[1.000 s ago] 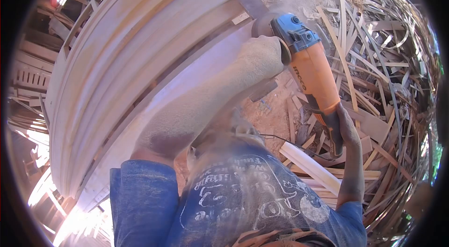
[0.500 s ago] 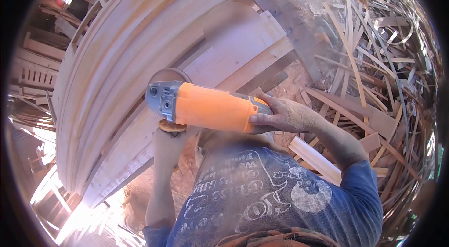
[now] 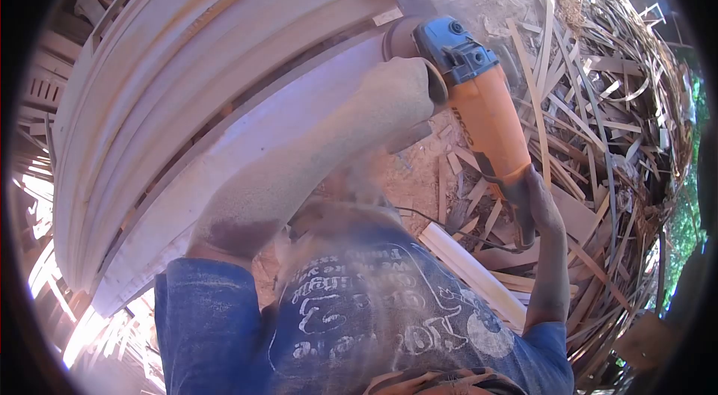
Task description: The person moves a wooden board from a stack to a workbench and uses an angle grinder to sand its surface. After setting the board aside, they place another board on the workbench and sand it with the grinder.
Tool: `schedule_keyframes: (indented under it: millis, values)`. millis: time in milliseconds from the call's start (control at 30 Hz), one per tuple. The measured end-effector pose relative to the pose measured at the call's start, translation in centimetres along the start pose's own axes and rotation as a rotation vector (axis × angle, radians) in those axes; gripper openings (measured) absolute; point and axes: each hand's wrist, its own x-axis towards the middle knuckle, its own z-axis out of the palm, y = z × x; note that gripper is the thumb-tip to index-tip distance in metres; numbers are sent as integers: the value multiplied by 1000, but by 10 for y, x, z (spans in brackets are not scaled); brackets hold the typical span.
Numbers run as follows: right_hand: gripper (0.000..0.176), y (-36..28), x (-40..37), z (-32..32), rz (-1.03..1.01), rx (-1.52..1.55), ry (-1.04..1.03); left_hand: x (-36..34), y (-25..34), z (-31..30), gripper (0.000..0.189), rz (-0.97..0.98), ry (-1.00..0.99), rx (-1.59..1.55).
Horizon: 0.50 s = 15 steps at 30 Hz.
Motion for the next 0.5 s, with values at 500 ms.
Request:
schedule_keyframes:
  millis: [500]
  values:
    - [70, -39, 8, 160, -200, -398, -407, -203, -119, -13, 17, -496, 390, -55]
